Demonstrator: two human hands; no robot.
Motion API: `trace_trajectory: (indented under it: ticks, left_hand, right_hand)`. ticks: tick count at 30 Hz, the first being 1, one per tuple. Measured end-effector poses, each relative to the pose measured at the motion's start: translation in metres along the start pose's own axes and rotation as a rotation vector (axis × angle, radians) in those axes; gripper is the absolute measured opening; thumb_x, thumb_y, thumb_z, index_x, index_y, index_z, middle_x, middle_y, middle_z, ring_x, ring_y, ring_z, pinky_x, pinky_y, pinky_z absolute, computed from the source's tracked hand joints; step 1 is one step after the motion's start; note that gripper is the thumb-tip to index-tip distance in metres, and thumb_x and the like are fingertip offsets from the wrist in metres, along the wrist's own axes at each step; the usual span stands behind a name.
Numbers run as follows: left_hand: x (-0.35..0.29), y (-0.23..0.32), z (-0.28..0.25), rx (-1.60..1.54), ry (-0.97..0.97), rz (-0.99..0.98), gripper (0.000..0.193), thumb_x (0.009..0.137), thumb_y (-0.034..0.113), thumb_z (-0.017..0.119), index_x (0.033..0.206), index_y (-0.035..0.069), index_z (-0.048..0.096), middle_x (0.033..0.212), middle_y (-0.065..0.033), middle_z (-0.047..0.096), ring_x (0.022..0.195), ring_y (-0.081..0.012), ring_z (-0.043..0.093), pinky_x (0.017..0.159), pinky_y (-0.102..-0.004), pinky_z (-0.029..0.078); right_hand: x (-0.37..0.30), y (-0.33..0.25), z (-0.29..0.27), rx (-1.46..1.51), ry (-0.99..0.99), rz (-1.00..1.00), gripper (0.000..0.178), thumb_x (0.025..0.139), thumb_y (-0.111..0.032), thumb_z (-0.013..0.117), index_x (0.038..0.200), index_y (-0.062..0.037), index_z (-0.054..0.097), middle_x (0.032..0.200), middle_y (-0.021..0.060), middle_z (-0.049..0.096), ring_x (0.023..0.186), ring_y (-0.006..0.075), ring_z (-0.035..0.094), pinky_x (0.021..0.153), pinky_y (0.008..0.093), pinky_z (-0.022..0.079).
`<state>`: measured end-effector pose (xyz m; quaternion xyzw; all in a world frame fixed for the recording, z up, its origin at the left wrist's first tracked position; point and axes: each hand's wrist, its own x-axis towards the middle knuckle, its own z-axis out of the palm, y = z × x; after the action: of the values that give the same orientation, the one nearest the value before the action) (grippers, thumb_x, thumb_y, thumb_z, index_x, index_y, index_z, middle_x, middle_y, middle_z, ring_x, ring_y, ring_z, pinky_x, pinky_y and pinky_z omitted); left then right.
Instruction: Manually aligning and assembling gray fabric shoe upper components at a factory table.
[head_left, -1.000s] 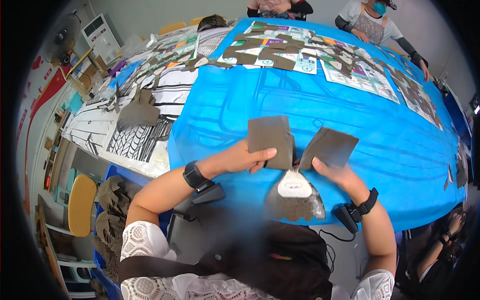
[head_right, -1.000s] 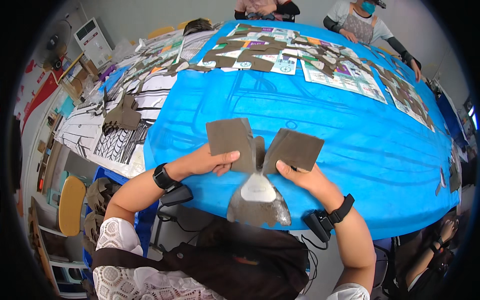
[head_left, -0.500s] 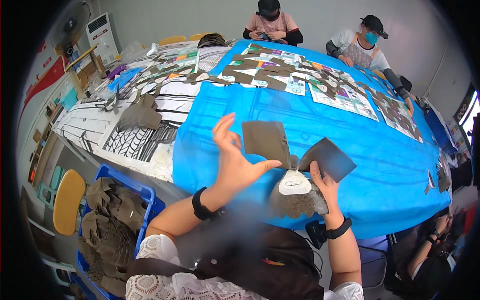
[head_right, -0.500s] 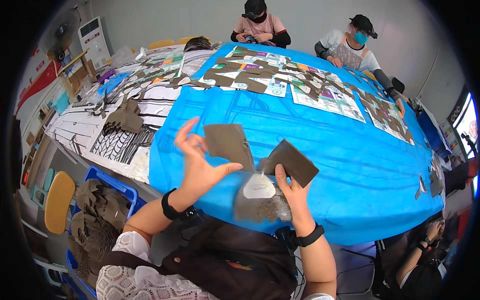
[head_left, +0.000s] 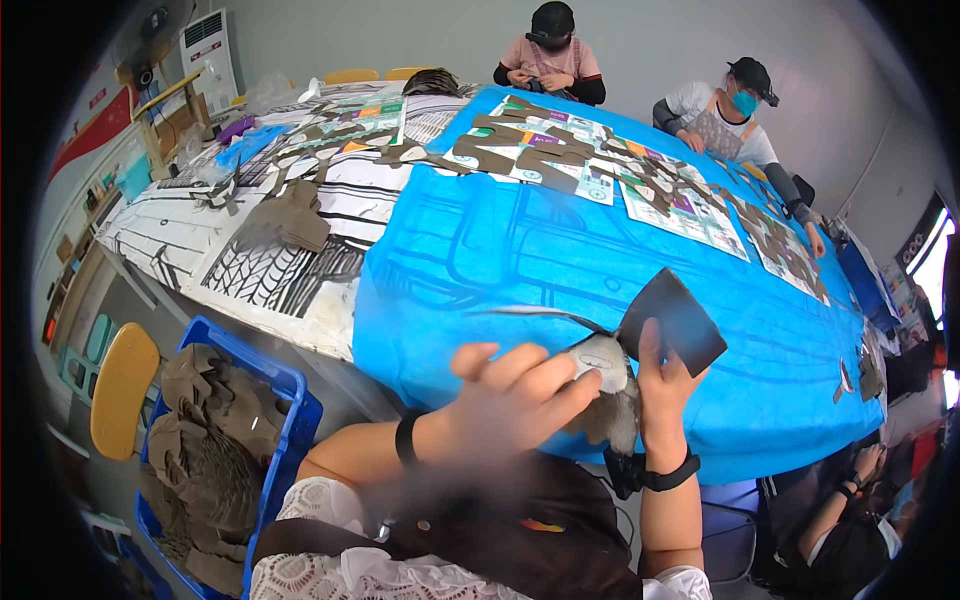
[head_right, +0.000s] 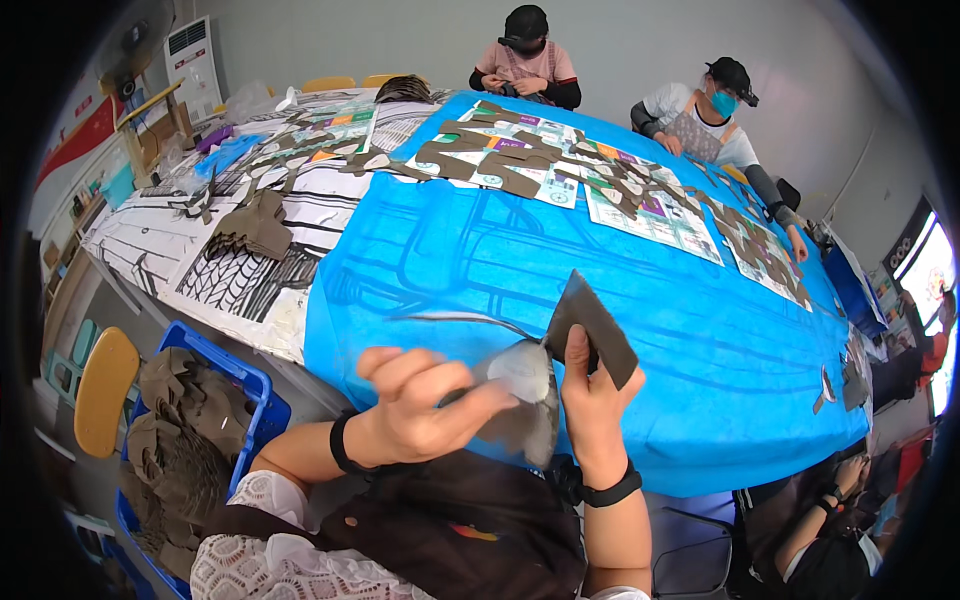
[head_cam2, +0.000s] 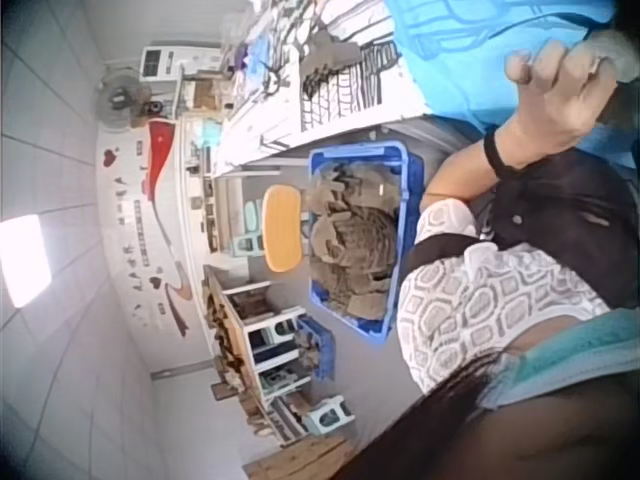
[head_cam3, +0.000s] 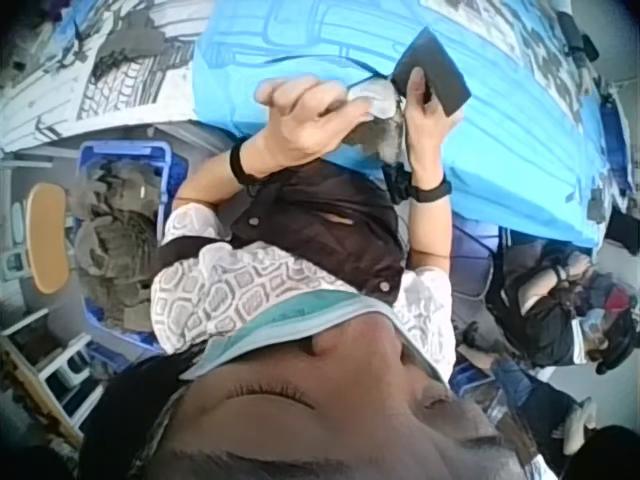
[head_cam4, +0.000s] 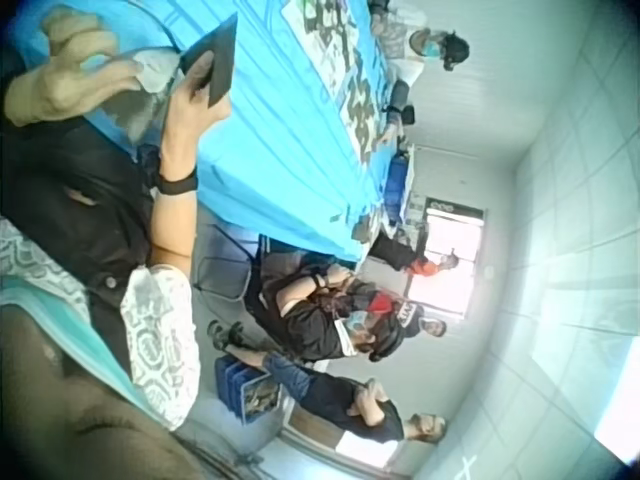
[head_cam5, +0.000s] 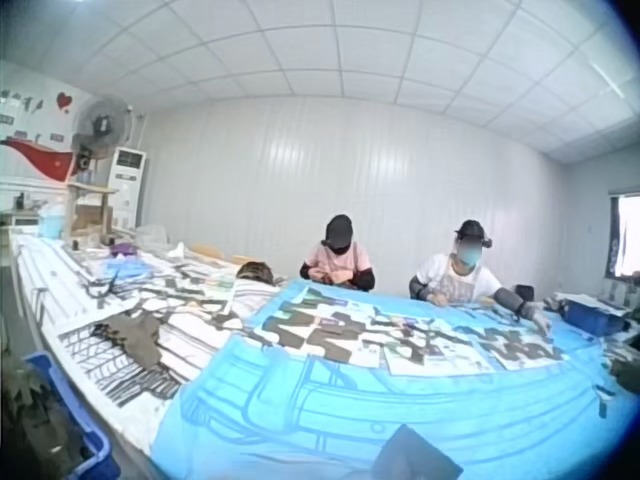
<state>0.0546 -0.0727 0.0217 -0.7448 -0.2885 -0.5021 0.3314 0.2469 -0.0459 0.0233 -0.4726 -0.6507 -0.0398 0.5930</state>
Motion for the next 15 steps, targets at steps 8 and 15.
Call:
trace_trajectory:
  ticks: [8, 15]
  left_hand:
    - [0.019, -0.006, -0.004, -0.923, -0.362, -0.241, 0.082, 0.064, 0.045, 0.084, 0.123, -0.004, 0.055, 0.122, -0.0209, 0.056, 0.112, -0.0398, 0.055, 0.093, -0.0459, 0.046]
    - [0.014, 0.007, 0.003, -0.917, -0.403, -0.418, 0.065, 0.068, 0.026, 0.085, 0.122, 0.002, 0.058, 0.119, -0.0162, 0.058, 0.111, -0.0359, 0.057, 0.091, -0.0422, 0.049]
  right_hand:
    - [-0.008, 0.013, 0.000, 0.071, 0.056, 0.182, 0.025, 0.093, -0.022, 0.067, 0.101, 0.0017, 0.066, 0.083, 0.0126, 0.068, 0.065, 0.0197, 0.061, 0.063, 0.0298, 0.049]
    - [-0.006, -0.014, -0.011, -0.064, -0.107, 0.225, 0.033, 0.092, -0.022, 0.067, 0.075, 0.0053, 0.060, 0.062, 0.0136, 0.058, 0.053, 0.0151, 0.049, 0.050, 0.0347, 0.038]
